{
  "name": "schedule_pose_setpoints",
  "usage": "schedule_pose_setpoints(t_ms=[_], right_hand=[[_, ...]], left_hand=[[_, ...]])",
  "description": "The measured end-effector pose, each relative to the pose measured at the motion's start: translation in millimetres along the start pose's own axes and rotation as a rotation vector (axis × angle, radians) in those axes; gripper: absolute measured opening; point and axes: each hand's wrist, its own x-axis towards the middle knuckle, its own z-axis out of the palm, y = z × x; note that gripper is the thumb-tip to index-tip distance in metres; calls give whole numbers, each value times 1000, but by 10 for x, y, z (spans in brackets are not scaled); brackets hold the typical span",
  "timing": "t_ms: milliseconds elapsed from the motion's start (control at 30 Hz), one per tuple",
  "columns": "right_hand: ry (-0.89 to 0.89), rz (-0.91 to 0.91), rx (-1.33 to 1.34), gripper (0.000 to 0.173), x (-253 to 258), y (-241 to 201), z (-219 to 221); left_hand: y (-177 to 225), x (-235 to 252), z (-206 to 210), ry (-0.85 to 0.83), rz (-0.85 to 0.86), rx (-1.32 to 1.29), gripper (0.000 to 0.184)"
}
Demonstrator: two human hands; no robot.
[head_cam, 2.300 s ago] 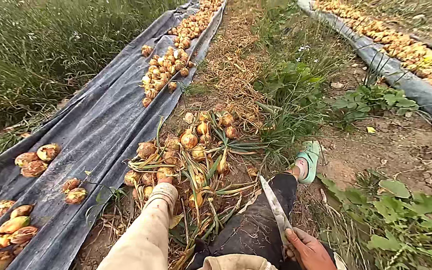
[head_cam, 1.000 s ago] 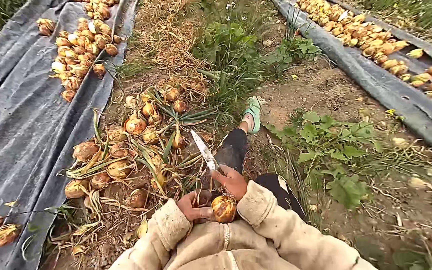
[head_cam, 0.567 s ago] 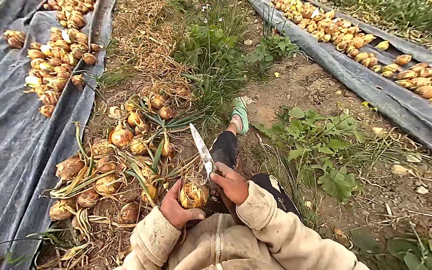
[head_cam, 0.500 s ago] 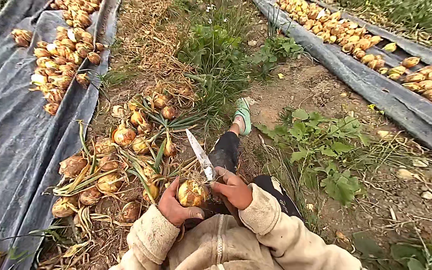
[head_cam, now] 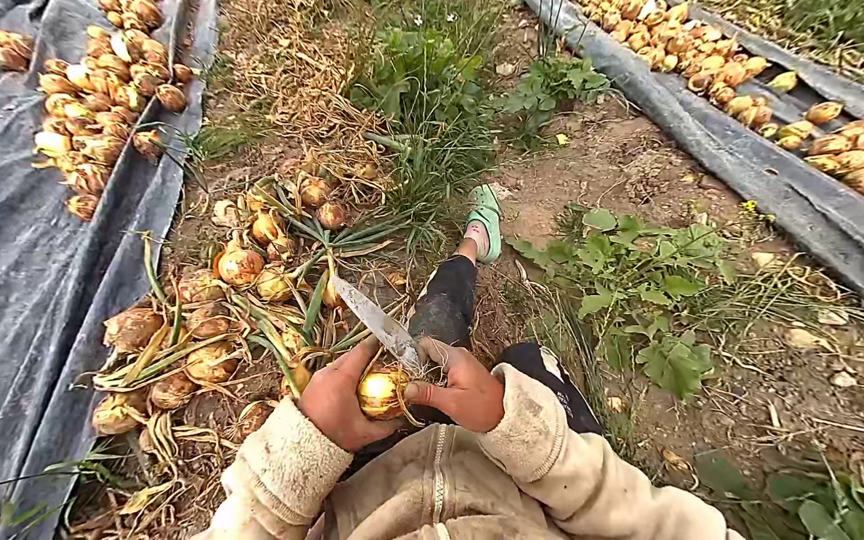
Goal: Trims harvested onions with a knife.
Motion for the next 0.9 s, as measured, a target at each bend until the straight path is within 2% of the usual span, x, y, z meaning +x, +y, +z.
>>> schedule_pose_setpoints(t_ms=[100, 200, 300, 367, 400, 500, 600, 700, 767, 833, 900], right_hand=[[4, 77, 112, 28, 13, 13, 54], [53, 134, 288, 20, 46, 37, 106], [83, 192, 353, 18, 69, 22, 145], [90, 216, 332, 35, 67, 9, 181], [77, 223, 314, 38, 53, 15, 178], [88, 251, 259, 38, 34, 66, 89], [11, 272, 72, 36, 19, 117, -6], [-179, 285, -135, 45, 46, 40, -19], [-268, 295, -220, 51, 105, -28, 5], [-228, 270, -202, 57, 141, -82, 14], [-90, 182, -101, 63, 153, -76, 5]], left_hand=[[14, 7, 0, 82, 62, 81, 85], [-37, 18, 97, 245, 134, 149, 72], [-133, 71, 173, 396, 168, 211, 75], [-175, 149, 101, 505, 117, 219, 72], [-194, 198, 21, 570, 64, 217, 71], [-248, 351, -344, 690, -111, 129, 80], [-194, 570, -678, 827, -156, -196, 88], [-35, 823, -844, 960, 67, -660, 94], [85, 900, -816, 934, 273, -871, 95], [211, 894, -664, 837, 428, -1018, 94], [257, 800, -421, 721, 510, -1037, 87]])
